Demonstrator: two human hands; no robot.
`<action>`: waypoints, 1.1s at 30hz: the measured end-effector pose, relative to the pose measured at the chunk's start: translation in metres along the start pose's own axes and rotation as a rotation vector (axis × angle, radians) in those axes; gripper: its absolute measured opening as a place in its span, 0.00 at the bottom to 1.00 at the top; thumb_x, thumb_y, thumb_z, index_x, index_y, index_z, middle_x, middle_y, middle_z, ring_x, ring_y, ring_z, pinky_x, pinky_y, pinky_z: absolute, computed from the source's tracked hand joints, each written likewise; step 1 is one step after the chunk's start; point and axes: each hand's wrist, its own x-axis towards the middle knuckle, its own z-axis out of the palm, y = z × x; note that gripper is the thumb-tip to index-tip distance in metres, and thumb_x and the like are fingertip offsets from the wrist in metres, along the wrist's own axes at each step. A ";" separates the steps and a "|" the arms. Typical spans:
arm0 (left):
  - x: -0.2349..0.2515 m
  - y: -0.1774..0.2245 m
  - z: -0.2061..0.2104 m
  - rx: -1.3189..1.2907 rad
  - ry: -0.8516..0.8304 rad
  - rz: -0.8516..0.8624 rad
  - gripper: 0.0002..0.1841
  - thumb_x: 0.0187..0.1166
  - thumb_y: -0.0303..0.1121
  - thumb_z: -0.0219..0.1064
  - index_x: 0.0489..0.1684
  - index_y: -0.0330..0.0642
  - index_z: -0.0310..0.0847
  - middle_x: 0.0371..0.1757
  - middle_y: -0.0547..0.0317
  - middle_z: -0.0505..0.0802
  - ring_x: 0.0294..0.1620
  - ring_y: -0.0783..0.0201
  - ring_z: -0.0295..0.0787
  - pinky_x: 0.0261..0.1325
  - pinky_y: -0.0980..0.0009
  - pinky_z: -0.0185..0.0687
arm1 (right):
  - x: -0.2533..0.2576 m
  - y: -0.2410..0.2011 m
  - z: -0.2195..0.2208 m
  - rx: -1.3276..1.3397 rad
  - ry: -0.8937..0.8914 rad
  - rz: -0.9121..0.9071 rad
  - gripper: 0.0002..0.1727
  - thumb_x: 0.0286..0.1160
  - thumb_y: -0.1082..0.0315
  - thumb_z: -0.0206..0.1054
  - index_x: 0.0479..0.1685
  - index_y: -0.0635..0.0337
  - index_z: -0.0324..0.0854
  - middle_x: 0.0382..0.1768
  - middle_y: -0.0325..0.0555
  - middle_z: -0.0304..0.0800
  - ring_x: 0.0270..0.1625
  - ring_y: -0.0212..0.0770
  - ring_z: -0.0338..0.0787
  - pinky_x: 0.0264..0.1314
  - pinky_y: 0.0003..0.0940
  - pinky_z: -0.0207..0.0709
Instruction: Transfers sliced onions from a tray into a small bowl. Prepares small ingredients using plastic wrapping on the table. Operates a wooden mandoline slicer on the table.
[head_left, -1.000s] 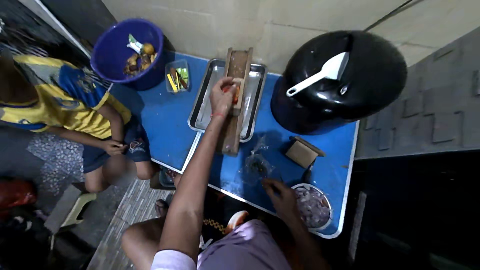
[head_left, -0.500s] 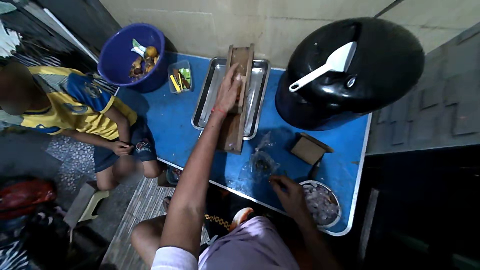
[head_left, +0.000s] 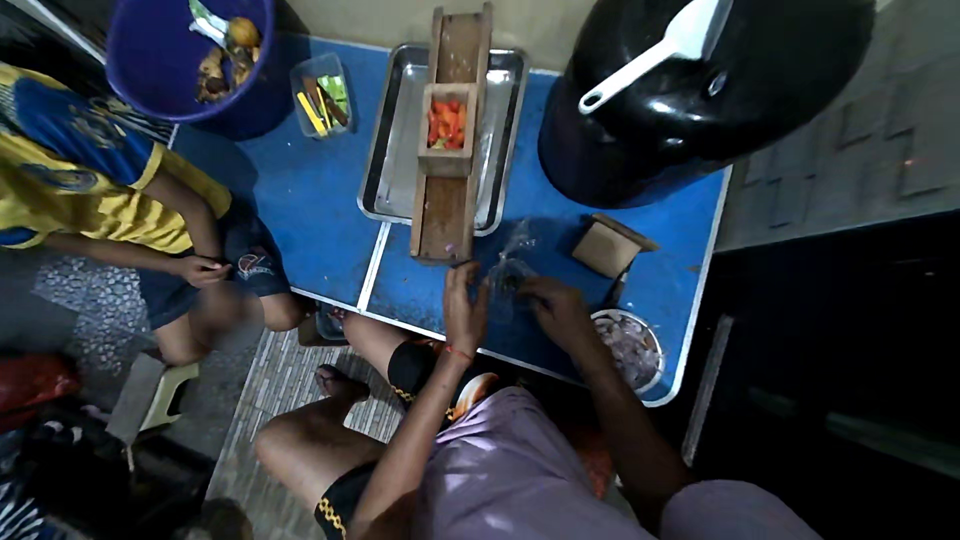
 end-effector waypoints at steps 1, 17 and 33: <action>-0.003 -0.012 0.010 0.032 -0.038 -0.046 0.22 0.84 0.33 0.67 0.73 0.32 0.76 0.67 0.35 0.85 0.68 0.42 0.83 0.71 0.48 0.78 | 0.004 0.002 -0.002 -0.017 -0.038 0.003 0.13 0.80 0.80 0.61 0.52 0.68 0.91 0.62 0.62 0.91 0.67 0.59 0.89 0.72 0.56 0.80; -0.021 -0.071 0.010 -0.556 -0.246 -0.343 0.16 0.82 0.30 0.68 0.64 0.31 0.79 0.53 0.45 0.89 0.46 0.61 0.86 0.52 0.62 0.84 | -0.001 0.034 -0.031 -0.366 -0.095 0.331 0.20 0.73 0.73 0.73 0.65 0.67 0.83 0.53 0.69 0.91 0.58 0.71 0.89 0.64 0.74 0.76; -0.058 -0.093 -0.010 -1.278 -0.227 -0.407 0.32 0.71 0.16 0.54 0.81 0.35 0.64 0.62 0.51 0.87 0.53 0.67 0.87 0.57 0.69 0.85 | 0.012 0.037 0.000 -0.618 -0.202 0.268 0.12 0.73 0.69 0.70 0.49 0.68 0.87 0.47 0.68 0.92 0.53 0.70 0.91 0.56 0.72 0.79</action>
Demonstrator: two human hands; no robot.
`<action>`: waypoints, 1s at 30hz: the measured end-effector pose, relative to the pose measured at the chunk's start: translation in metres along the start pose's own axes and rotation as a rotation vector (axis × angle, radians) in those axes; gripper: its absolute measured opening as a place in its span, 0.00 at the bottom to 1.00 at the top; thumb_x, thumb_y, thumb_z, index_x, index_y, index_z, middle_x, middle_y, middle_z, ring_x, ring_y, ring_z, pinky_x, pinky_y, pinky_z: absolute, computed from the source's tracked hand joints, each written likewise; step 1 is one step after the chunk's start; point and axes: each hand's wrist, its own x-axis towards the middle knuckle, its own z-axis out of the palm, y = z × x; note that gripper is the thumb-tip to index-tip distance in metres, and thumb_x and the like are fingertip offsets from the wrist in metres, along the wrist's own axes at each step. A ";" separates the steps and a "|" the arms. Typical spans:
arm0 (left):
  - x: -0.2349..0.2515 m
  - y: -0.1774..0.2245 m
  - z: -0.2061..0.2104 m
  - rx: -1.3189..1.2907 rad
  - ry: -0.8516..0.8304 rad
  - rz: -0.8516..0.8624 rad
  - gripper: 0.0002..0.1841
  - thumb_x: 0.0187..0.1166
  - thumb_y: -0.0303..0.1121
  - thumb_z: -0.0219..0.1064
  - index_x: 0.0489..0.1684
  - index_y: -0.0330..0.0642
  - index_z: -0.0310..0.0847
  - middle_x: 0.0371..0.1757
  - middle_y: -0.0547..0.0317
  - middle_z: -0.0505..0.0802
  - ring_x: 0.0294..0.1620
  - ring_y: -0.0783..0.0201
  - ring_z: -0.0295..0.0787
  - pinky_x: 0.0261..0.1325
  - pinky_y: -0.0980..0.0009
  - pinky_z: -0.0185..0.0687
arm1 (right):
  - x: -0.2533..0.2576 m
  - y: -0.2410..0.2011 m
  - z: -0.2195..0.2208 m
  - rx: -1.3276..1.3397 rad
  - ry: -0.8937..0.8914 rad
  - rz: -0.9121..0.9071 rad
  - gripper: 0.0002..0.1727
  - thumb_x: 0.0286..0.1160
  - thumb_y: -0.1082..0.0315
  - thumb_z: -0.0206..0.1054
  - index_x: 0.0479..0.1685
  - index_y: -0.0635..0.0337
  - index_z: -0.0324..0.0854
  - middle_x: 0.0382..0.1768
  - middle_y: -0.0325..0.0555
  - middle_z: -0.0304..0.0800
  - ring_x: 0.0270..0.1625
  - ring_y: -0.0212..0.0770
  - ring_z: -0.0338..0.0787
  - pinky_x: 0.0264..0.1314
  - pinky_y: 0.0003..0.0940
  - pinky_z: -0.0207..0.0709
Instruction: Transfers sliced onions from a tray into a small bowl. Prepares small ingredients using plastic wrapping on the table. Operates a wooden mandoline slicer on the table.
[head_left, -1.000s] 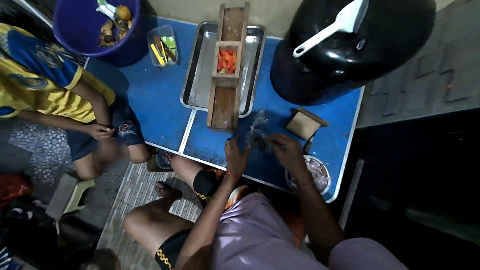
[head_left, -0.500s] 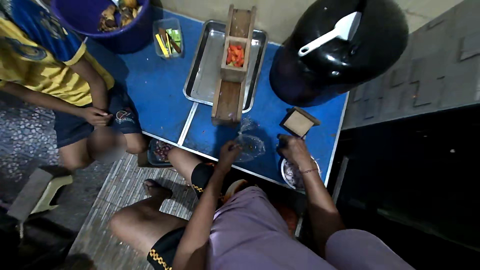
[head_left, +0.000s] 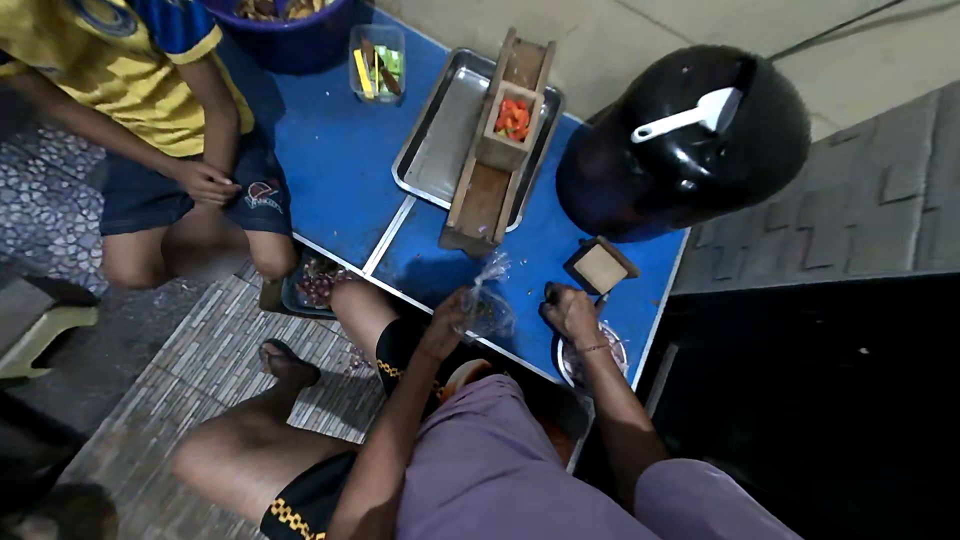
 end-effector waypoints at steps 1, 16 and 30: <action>-0.001 -0.001 0.001 -0.022 -0.008 0.000 0.29 0.71 0.16 0.53 0.78 0.35 0.67 0.58 0.53 0.89 0.50 0.68 0.87 0.55 0.70 0.85 | 0.001 -0.002 0.001 -0.002 0.005 0.010 0.11 0.72 0.68 0.70 0.47 0.68 0.87 0.45 0.67 0.92 0.52 0.70 0.91 0.54 0.71 0.79; -0.008 -0.009 0.005 -0.147 -0.055 -0.087 0.31 0.78 0.20 0.49 0.85 0.45 0.60 0.62 0.50 0.87 0.53 0.61 0.88 0.56 0.62 0.86 | -0.055 -0.085 -0.018 0.300 -0.108 -0.484 0.12 0.79 0.64 0.69 0.51 0.62 0.93 0.49 0.53 0.93 0.49 0.48 0.93 0.58 0.49 0.86; -0.038 0.009 -0.021 -0.148 0.000 -0.055 0.33 0.78 0.21 0.46 0.88 0.44 0.55 0.64 0.47 0.87 0.56 0.56 0.89 0.57 0.58 0.88 | 0.013 -0.006 0.008 -0.025 0.065 -0.291 0.14 0.83 0.69 0.66 0.60 0.61 0.91 0.57 0.63 0.92 0.59 0.65 0.92 0.62 0.66 0.81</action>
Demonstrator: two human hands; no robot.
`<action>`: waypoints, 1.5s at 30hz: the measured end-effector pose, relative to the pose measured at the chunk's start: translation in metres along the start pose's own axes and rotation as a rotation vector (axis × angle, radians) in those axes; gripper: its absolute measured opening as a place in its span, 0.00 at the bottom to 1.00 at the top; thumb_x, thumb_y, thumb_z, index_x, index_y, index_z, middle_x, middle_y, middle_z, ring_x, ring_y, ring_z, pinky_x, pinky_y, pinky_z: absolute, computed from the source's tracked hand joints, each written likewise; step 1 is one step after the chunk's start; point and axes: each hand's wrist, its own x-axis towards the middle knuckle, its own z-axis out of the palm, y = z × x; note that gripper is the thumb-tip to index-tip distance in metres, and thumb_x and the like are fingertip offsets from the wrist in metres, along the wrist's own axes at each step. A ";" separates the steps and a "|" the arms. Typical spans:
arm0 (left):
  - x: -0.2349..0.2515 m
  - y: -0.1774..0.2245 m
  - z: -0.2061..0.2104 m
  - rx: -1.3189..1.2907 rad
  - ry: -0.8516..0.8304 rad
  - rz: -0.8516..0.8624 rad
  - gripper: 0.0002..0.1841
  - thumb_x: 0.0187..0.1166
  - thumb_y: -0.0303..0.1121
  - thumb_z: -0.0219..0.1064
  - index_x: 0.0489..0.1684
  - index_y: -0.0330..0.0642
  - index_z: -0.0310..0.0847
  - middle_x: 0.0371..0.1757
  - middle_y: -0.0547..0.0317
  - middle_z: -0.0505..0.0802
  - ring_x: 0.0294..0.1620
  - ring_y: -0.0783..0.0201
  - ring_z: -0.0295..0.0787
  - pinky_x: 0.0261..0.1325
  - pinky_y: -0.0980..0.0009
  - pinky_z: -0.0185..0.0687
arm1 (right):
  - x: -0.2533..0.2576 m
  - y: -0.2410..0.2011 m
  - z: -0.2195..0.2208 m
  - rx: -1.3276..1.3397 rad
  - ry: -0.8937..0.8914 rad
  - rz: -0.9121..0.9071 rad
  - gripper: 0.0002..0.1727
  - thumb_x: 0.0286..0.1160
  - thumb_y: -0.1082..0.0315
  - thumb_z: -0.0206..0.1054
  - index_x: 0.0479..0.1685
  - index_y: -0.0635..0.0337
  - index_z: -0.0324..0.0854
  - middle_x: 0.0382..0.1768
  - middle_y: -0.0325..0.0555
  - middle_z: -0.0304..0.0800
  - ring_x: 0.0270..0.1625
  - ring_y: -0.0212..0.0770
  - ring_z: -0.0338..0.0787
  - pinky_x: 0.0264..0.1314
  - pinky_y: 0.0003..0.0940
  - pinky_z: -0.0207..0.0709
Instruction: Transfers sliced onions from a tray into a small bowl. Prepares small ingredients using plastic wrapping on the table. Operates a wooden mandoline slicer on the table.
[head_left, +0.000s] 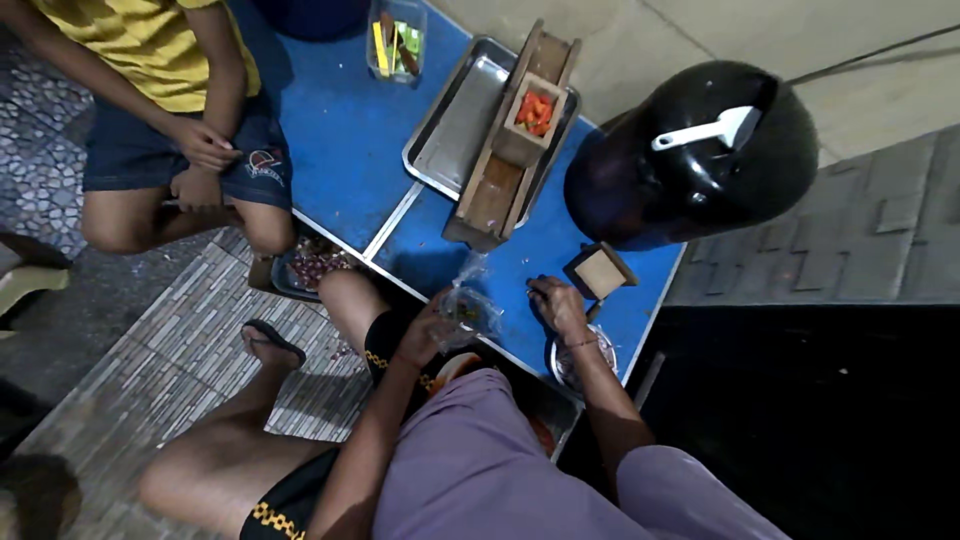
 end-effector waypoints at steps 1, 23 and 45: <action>0.000 -0.001 0.000 -0.003 -0.007 -0.002 0.33 0.77 0.21 0.47 0.87 0.44 0.55 0.63 0.48 0.87 0.56 0.56 0.90 0.57 0.58 0.89 | -0.002 -0.002 0.001 -0.031 0.014 -0.009 0.13 0.83 0.68 0.65 0.57 0.62 0.91 0.55 0.63 0.92 0.58 0.65 0.92 0.58 0.67 0.82; 0.006 -0.007 -0.005 0.057 -0.004 0.007 0.34 0.76 0.20 0.51 0.87 0.45 0.56 0.65 0.48 0.86 0.55 0.59 0.88 0.54 0.62 0.88 | 0.026 -0.039 -0.016 0.306 0.165 0.074 0.14 0.84 0.75 0.62 0.60 0.69 0.86 0.59 0.67 0.89 0.61 0.65 0.89 0.68 0.64 0.79; -0.077 0.027 -0.037 -0.221 0.236 0.345 0.24 0.69 0.26 0.57 0.68 0.38 0.71 0.47 0.51 0.94 0.48 0.55 0.94 0.56 0.53 0.91 | 0.061 -0.174 0.024 0.235 -0.010 -0.240 0.13 0.79 0.73 0.65 0.57 0.67 0.89 0.52 0.66 0.92 0.55 0.65 0.91 0.60 0.64 0.82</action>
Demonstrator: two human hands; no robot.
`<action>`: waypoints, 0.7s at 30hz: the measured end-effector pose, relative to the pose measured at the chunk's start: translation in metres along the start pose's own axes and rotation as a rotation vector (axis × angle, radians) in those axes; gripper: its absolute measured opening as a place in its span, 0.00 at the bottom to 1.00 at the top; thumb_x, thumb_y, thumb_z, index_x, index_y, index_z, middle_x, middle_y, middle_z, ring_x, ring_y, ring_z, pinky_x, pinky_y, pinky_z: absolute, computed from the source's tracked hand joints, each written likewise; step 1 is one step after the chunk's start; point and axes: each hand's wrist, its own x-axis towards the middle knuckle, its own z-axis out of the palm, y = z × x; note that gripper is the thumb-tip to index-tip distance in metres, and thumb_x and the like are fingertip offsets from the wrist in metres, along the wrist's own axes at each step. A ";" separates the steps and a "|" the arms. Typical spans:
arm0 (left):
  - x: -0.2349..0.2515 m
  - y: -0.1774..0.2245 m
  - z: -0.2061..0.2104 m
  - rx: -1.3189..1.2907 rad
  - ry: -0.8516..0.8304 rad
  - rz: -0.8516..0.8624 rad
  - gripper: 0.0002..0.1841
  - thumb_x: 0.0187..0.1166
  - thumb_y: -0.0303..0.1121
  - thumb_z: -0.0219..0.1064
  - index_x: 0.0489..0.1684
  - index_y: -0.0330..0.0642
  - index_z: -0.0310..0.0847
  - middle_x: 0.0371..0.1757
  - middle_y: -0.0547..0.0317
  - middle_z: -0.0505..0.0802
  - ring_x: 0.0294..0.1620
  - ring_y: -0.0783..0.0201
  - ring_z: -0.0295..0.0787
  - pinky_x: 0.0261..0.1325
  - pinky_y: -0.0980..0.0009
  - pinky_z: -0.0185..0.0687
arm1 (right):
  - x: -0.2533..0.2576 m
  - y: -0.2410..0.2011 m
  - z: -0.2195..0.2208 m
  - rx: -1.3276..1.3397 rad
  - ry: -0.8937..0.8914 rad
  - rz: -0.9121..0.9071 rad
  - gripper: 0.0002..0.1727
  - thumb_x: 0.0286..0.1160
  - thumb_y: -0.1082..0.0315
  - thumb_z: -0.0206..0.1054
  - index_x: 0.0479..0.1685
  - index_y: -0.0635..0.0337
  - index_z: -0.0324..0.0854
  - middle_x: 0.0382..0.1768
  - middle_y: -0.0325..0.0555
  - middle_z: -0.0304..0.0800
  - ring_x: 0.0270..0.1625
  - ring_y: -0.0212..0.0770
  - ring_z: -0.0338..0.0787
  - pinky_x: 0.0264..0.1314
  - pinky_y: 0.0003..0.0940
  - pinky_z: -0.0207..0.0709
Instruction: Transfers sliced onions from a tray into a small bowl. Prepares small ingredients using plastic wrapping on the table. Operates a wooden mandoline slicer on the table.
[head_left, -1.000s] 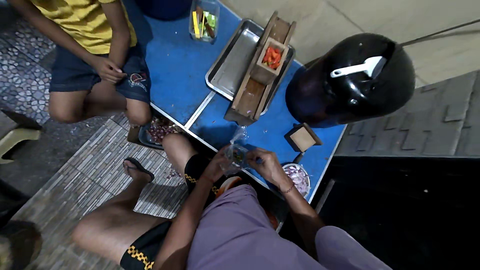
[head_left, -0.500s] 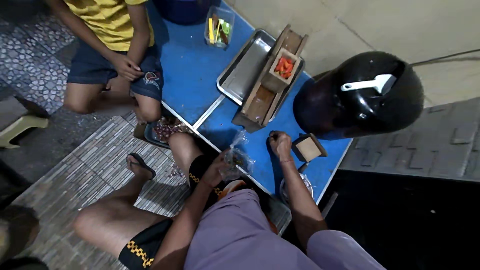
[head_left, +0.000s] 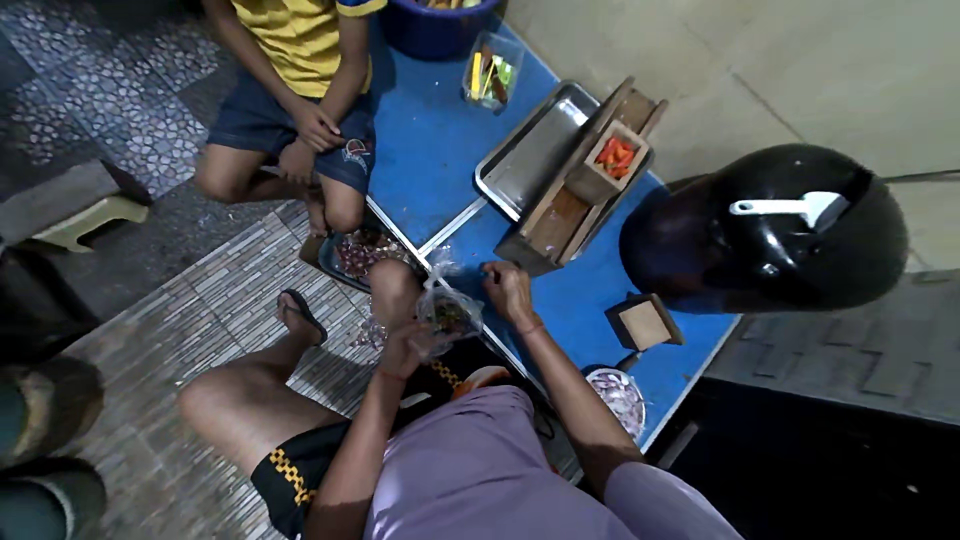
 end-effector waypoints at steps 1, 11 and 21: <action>-0.001 0.004 -0.003 -0.001 -0.012 0.022 0.27 0.69 0.26 0.57 0.73 0.38 0.68 0.52 0.49 0.92 0.51 0.54 0.92 0.60 0.51 0.90 | 0.014 -0.005 0.009 -0.055 -0.007 -0.025 0.15 0.80 0.73 0.63 0.60 0.66 0.88 0.54 0.66 0.91 0.57 0.66 0.91 0.61 0.65 0.82; -0.015 0.013 -0.031 -0.194 0.121 0.131 0.20 0.83 0.27 0.49 0.71 0.42 0.72 0.50 0.52 0.92 0.49 0.58 0.91 0.56 0.55 0.89 | 0.015 -0.068 0.002 0.318 -0.174 -0.120 0.09 0.77 0.74 0.68 0.52 0.67 0.86 0.41 0.56 0.90 0.40 0.47 0.88 0.47 0.49 0.83; -0.023 0.025 -0.022 -0.074 0.032 0.274 0.21 0.88 0.32 0.52 0.77 0.43 0.71 0.66 0.51 0.87 0.61 0.59 0.86 0.61 0.58 0.86 | -0.045 -0.114 -0.003 0.045 -0.083 -0.457 0.20 0.83 0.70 0.54 0.64 0.69 0.85 0.64 0.70 0.83 0.66 0.65 0.85 0.67 0.59 0.79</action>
